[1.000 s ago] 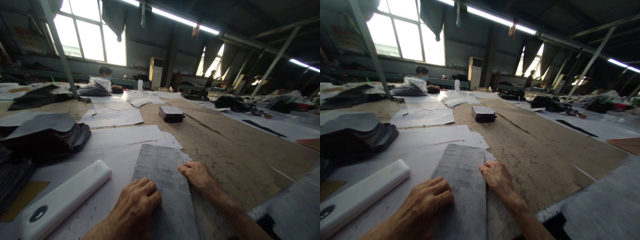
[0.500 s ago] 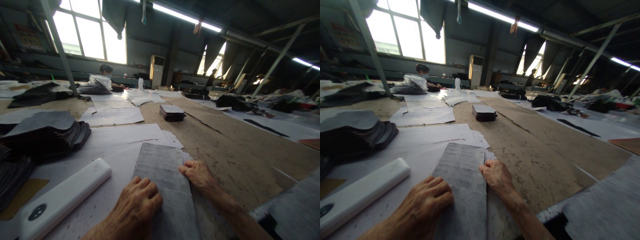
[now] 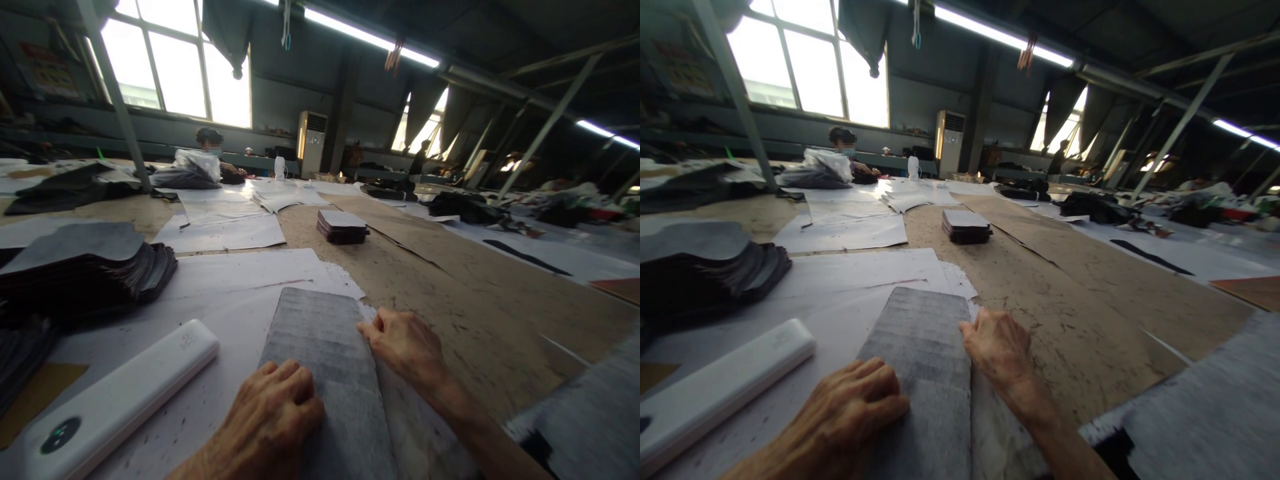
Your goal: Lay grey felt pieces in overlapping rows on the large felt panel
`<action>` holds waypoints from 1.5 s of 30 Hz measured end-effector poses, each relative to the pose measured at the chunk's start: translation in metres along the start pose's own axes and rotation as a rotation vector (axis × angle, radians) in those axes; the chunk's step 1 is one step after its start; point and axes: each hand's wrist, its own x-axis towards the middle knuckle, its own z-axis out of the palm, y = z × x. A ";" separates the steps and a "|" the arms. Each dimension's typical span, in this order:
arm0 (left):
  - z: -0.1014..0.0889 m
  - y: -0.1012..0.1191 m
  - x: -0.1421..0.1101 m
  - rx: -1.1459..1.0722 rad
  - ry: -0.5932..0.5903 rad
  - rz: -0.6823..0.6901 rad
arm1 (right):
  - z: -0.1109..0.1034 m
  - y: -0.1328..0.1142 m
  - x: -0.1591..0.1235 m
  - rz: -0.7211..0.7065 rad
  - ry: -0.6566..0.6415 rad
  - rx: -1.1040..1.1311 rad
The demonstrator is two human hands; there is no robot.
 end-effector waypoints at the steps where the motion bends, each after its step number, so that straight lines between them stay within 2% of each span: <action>1: 0.000 -0.001 0.000 -0.006 0.022 0.011 | 0.000 0.001 0.008 -0.008 0.040 0.023; 4: 0.002 -0.002 0.000 -0.022 0.062 0.019 | 0.005 0.004 0.034 -0.114 0.090 0.124; 9: -0.001 0.000 0.002 -0.002 0.053 0.018 | 0.023 0.000 0.063 -0.291 -0.043 0.245; 15: -0.013 0.005 0.006 0.074 -0.099 -0.062 | 0.031 0.000 0.078 -0.217 -0.167 0.416; 19: -0.017 0.007 0.006 0.076 -0.164 -0.077 | 0.027 0.005 0.068 -0.151 -0.292 0.567; 24: -0.018 0.010 0.008 0.085 -0.187 -0.123 | 0.016 0.007 0.030 -0.040 -0.448 0.737; 25: -0.018 0.010 0.008 0.087 -0.187 -0.126 | 0.015 0.007 0.023 -0.030 -0.436 0.743; 27: -0.018 0.011 0.009 0.085 -0.194 -0.119 | 0.017 0.009 0.012 -0.039 -0.329 0.673; 31: -0.017 0.011 0.009 0.083 -0.202 -0.118 | 0.024 0.009 0.006 -0.021 0.063 0.358; 33: -0.016 0.011 0.008 0.091 -0.191 -0.117 | 0.024 0.006 0.009 -0.119 0.235 0.240; 34: -0.016 0.011 0.008 0.095 -0.184 -0.111 | 0.024 0.004 0.012 -0.184 0.272 0.208; 36: -0.015 0.010 0.007 0.102 -0.177 -0.096 | 0.021 -0.002 0.020 -0.255 0.219 0.173; 40: -0.013 0.006 0.007 0.124 -0.144 -0.057 | 0.020 -0.013 0.039 -0.288 -0.005 0.138; 45: -0.011 0.004 0.008 0.162 -0.135 -0.031 | 0.024 -0.015 0.059 -0.324 -0.098 0.174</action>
